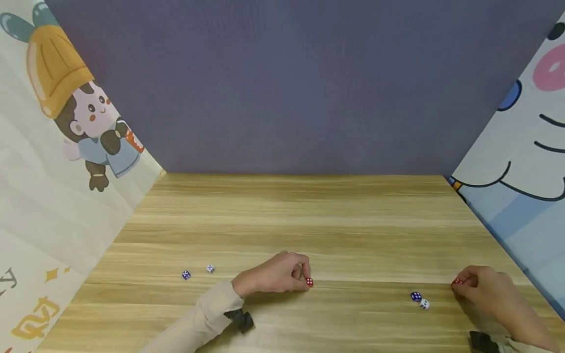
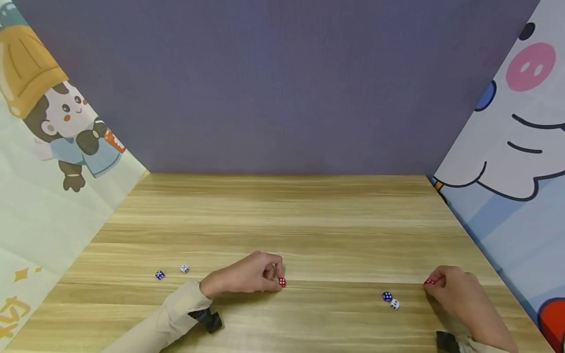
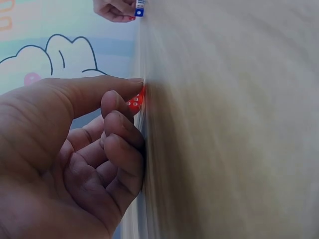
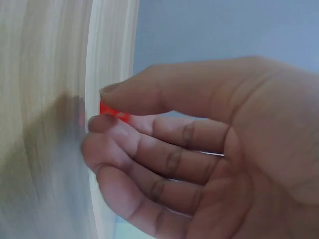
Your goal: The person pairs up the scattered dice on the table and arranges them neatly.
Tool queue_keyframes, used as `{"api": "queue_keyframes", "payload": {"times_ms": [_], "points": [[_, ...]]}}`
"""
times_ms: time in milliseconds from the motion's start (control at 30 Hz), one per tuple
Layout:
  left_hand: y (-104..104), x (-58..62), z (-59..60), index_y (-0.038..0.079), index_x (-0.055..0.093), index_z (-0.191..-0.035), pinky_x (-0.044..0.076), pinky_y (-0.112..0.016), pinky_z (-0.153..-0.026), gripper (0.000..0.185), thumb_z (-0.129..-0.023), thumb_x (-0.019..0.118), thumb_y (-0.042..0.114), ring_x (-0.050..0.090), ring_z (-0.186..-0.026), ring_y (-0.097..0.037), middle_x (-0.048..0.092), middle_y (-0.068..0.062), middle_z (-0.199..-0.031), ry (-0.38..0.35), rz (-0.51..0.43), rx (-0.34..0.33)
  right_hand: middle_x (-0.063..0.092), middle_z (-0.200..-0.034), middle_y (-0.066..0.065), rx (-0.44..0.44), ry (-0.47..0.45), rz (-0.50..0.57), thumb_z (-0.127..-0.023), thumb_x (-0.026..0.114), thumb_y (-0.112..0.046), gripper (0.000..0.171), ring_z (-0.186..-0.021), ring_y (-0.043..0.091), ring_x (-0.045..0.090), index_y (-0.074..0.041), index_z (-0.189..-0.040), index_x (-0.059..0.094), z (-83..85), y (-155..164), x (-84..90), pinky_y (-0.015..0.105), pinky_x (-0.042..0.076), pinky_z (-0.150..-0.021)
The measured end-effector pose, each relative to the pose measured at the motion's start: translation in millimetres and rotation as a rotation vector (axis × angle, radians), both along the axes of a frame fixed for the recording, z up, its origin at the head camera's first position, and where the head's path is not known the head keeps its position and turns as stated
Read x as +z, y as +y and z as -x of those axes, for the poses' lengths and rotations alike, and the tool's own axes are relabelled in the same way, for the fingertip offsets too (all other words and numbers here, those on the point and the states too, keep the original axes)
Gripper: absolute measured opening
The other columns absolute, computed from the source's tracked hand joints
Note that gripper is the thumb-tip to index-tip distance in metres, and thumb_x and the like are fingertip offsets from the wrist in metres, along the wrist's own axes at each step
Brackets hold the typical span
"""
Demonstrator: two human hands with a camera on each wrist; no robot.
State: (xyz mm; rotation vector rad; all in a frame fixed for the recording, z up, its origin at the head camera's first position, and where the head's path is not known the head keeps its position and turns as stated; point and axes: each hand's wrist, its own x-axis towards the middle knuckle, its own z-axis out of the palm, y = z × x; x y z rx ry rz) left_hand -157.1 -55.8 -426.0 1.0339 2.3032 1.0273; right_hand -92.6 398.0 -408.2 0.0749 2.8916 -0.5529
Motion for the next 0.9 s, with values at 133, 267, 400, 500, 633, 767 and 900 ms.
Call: {"api": "queue_keyframes", "payload": {"times_ms": [133, 267, 400, 500, 633, 767, 900], "points": [[1.1, 1.1, 0.0, 0.015, 0.064, -0.088, 0.039, -0.015, -0.048, 0.013, -0.087, 0.075, 0.01, 0.045, -0.045, 0.002, 0.054, 0.011, -0.056, 0.038, 0.012, -0.002, 0.065, -0.075, -0.004, -0.002, 0.028, -0.004, -0.088, 0.072, -0.016, 0.013, -0.066, 0.015, 0.058, -0.004, -0.088, 0.068, -0.3, -3.1, 0.9, 0.036, 0.046, -0.058], [4.0, 3.7, -0.1, 0.015, 0.064, -0.089, 0.04, -0.015, -0.051, 0.013, -0.086, 0.076, 0.012, 0.045, -0.048, 0.003, 0.056, 0.011, -0.059, 0.097, 0.026, -0.007, 0.065, -0.074, -0.004, 0.004, 0.084, -0.016, -0.088, 0.071, -0.013, 0.012, -0.064, 0.015, 0.058, -0.001, -0.089, 0.069, -1.3, -8.2, 2.0, 0.038, 0.048, -0.057], [5.3, 6.1, -0.4, 0.015, 0.064, -0.089, 0.041, -0.016, -0.054, 0.013, -0.087, 0.076, 0.012, 0.045, -0.047, 0.003, 0.056, 0.011, -0.059, 0.115, 0.029, -0.01, 0.066, -0.073, -0.004, 0.021, 0.13, -0.021, -0.086, 0.072, -0.011, 0.01, -0.064, 0.016, 0.06, -0.002, -0.087, 0.069, -2.4, -13.4, 2.7, 0.041, 0.05, -0.058], [5.0, 6.1, -0.7, 0.016, 0.064, -0.089, 0.042, -0.016, -0.058, 0.013, -0.087, 0.076, 0.012, 0.045, -0.047, 0.003, 0.056, 0.012, -0.058, 0.115, 0.039, -0.006, 0.066, -0.073, -0.004, 0.023, 0.137, -0.027, -0.086, 0.072, -0.011, 0.01, -0.064, 0.016, 0.06, -0.002, -0.086, 0.068, -3.2, -17.1, 3.6, 0.041, 0.05, -0.058], [4.5, 4.5, -1.6, 0.016, 0.064, -0.089, 0.042, -0.016, -0.055, 0.013, -0.087, 0.076, 0.012, 0.046, -0.047, 0.003, 0.056, 0.012, -0.058, 0.103, 0.042, 0.0, 0.066, -0.075, -0.004, 0.038, 0.143, -0.025, -0.087, 0.073, -0.014, 0.012, -0.066, 0.016, 0.06, -0.003, -0.09, 0.069, -4.7, -22.7, 6.0, 0.039, 0.05, -0.058], [3.9, 2.5, -2.0, 0.016, 0.064, -0.089, 0.042, -0.016, -0.051, 0.013, -0.087, 0.075, 0.011, 0.046, -0.046, 0.003, 0.055, 0.012, -0.057, 0.094, 0.04, 0.002, 0.066, -0.076, -0.005, 0.061, 0.165, -0.022, -0.087, 0.075, -0.017, 0.016, -0.066, 0.013, 0.06, -0.003, -0.092, 0.07, -6.1, -29.5, 8.8, 0.034, 0.049, -0.057], [2.6, 1.3, -1.7, 0.016, 0.064, -0.089, 0.041, -0.015, -0.05, 0.013, -0.088, 0.075, 0.01, 0.045, -0.045, 0.003, 0.055, 0.011, -0.056, 0.082, 0.04, 0.004, 0.065, -0.075, -0.006, 0.064, 0.203, -0.027, -0.087, 0.075, -0.015, 0.014, -0.066, 0.012, 0.06, -0.004, -0.092, 0.071, -6.0, -36.6, 11.3, 0.029, 0.047, -0.055]]}}
